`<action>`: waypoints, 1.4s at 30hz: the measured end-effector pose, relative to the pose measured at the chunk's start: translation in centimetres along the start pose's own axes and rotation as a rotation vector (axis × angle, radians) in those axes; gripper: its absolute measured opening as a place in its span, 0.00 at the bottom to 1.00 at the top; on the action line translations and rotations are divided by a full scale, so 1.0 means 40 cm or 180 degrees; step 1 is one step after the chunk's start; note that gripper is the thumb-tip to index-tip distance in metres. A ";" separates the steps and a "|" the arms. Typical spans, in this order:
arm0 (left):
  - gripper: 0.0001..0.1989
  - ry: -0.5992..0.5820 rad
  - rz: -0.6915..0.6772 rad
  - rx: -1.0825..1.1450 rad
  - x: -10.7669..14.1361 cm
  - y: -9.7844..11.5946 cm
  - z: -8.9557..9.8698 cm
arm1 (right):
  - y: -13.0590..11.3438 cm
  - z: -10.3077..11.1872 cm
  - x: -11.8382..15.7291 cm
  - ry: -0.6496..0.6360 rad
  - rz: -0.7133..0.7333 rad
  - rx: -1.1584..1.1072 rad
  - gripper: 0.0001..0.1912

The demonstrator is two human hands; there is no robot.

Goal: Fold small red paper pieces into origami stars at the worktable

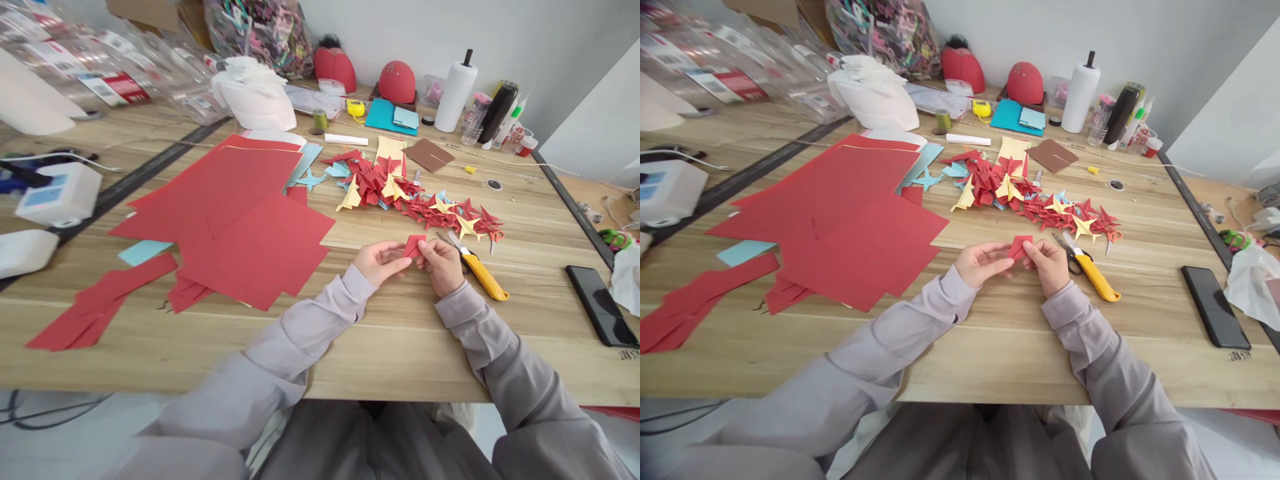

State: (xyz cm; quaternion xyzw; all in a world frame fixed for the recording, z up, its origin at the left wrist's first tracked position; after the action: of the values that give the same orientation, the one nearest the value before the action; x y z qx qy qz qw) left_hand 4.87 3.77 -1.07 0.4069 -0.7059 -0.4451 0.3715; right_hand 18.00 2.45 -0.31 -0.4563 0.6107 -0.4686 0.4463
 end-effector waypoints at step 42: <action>0.18 0.0380 -0.0165 -0.0005 0.004 0.022 0.036 | -0.015 -0.021 0.011 -0.0366 0.0378 0.0183 0.11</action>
State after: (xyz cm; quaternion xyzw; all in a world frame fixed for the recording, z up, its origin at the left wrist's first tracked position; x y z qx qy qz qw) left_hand 3.33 4.35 -0.69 0.4506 -0.6714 -0.4300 0.4015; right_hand 17.19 2.08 0.38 -0.4325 0.5964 -0.4317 0.5206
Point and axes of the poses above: each hand's wrist, its own x-axis away from the middle knuckle, its own z-axis out of the back of the hand, y = z × x, the point moved 8 cm from there along -x, towards the middle knuckle, and after that the axes turned 6 degrees about z, right-handed, at the moved point
